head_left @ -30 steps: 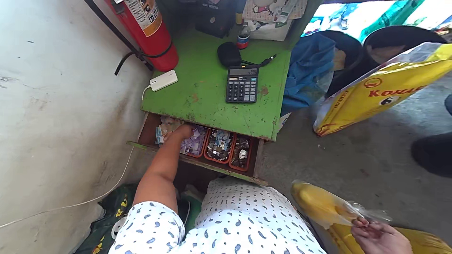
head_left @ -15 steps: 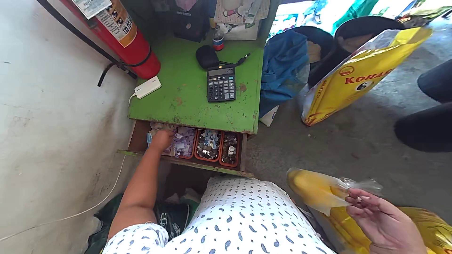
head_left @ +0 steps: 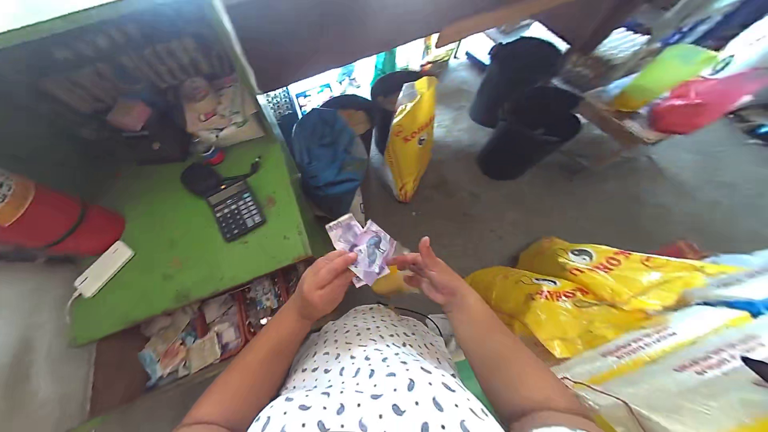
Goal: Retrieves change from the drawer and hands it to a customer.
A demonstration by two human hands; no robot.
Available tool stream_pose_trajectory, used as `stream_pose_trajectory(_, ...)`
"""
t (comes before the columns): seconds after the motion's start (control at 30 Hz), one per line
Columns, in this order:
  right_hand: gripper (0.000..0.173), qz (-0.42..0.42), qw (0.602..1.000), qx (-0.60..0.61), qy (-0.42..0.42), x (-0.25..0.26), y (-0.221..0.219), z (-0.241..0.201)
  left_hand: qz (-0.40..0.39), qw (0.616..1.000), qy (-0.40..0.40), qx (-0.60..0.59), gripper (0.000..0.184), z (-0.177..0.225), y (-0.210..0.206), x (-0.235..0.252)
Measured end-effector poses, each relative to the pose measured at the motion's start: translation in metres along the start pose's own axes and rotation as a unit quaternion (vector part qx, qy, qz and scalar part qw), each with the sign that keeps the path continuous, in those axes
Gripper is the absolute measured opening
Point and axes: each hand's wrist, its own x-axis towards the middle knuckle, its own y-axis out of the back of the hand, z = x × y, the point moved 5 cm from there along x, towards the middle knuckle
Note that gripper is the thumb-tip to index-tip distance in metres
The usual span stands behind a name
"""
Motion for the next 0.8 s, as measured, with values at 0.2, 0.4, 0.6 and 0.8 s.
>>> stream_pose_trajectory(0.2, 0.032, 0.07, 0.983, 0.168, -0.02, 0.018, -0.005, 0.007, -0.272, 0.962, -0.02, -0.027, 0.016, 0.012, -0.029, -0.002)
stream_pose_trajectory(0.4, 0.03, 0.056, 0.99, 0.131, -0.024, 0.021, -0.011, 0.014, -0.211, 0.828, 0.428, -0.295, 0.016, 0.0, -0.007, 0.026)
stream_pose_trajectory(0.6, 0.019, 0.061, 0.996, 0.061, -0.012, 0.008, -0.013, 0.015, -0.118, 0.695, 0.61, -0.362, 0.027, -0.022, -0.058, 0.009)
stream_pose_trajectory(0.8, 0.067, 0.015, 0.999, 0.014, 0.048, -0.001, -0.014, 0.03, -0.046, 0.675, 0.674, -0.296, 0.037, -0.004, -0.084, -0.013)
